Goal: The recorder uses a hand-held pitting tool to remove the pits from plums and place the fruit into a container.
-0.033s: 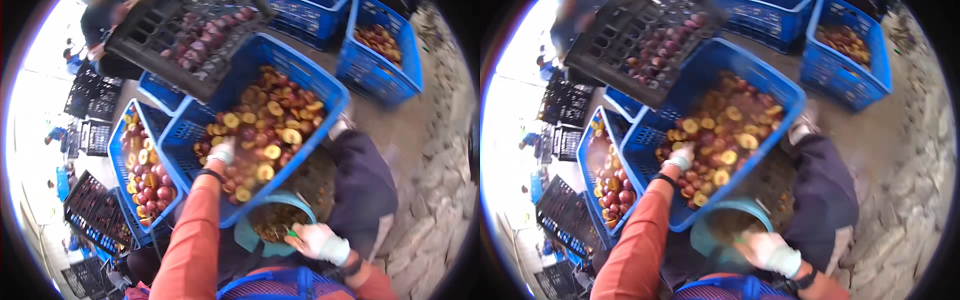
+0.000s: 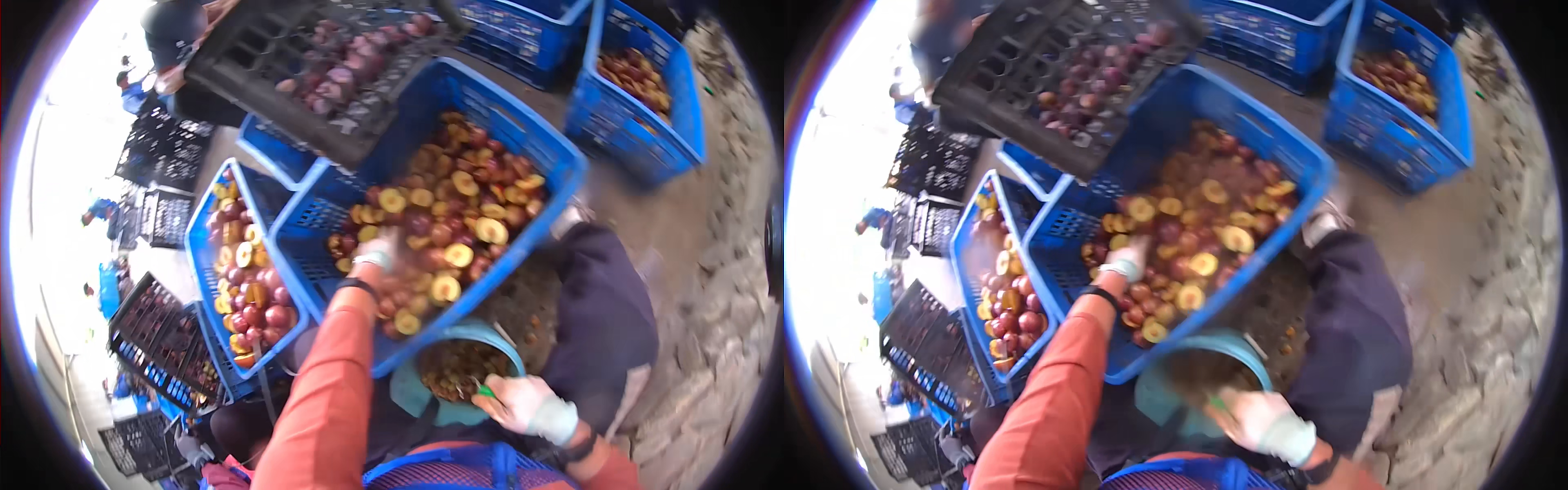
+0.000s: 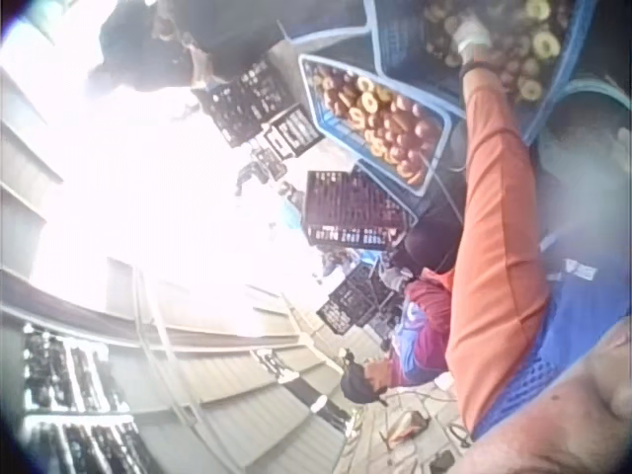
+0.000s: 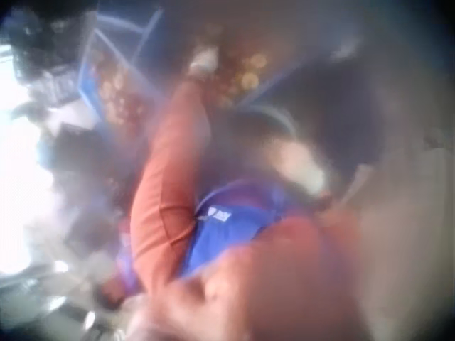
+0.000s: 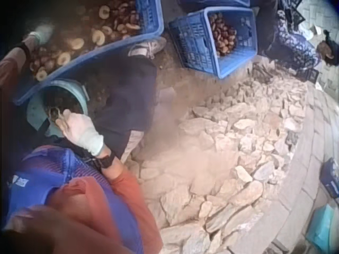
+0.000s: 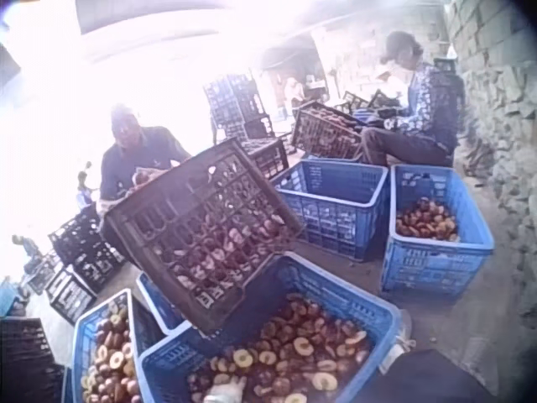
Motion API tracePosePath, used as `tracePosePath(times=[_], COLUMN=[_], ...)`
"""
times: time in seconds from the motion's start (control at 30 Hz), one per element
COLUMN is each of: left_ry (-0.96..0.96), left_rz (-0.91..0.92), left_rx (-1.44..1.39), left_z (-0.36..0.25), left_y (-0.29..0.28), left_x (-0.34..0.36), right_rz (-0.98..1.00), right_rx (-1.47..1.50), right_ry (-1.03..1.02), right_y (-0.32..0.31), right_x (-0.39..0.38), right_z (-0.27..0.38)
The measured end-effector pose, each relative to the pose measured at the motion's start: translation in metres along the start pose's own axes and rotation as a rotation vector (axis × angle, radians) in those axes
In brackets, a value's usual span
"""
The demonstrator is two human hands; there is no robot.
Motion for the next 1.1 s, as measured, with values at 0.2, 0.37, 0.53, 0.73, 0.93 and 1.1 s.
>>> tracePosePath(times=[0.2, 0.37, 0.53, 0.73, 0.93, 1.1], left_ry=[-0.112, -0.218, -0.014, 0.352, 0.547, 0.554], left_rz=[-0.254, -0.211, -0.392, -0.458, -0.165, -0.454], left_rx=[0.201, -0.026, -0.398, -0.874, -1.573, -1.693], left_z=[0.012, 0.011, -0.015, -0.152, -0.163, -0.167], left_y=[0.034, 0.004, -0.043, -0.094, -0.045, -0.014], left_x=[0.015, -0.001, -0.071, -0.239, -0.321, -0.325], right_rz=[0.074, 0.022, -0.165, -0.395, -0.053, 0.143], right_rx=[0.017, 0.1, 0.387, 0.662, 0.719, 0.564], right_ry=[0.027, 0.059, 0.103, -0.028, -0.007, -0.039], right_y=[-0.009, 0.0, 0.006, 0.004, 0.01, 0.018], right_x=[0.009, 0.006, 0.007, 0.02, 0.006, 0.016], right_z=[0.013, 0.002, 0.006, 0.046, 0.049, 0.055])
Point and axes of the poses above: each hand's wrist, its own x-axis towards the middle knuckle, its own y-axis out of the palm, z = x × y, the point moved 1 cm from there along x, towards the middle knuckle, and after that the axes turned 11 degrees about y, right-handed, at the moved point
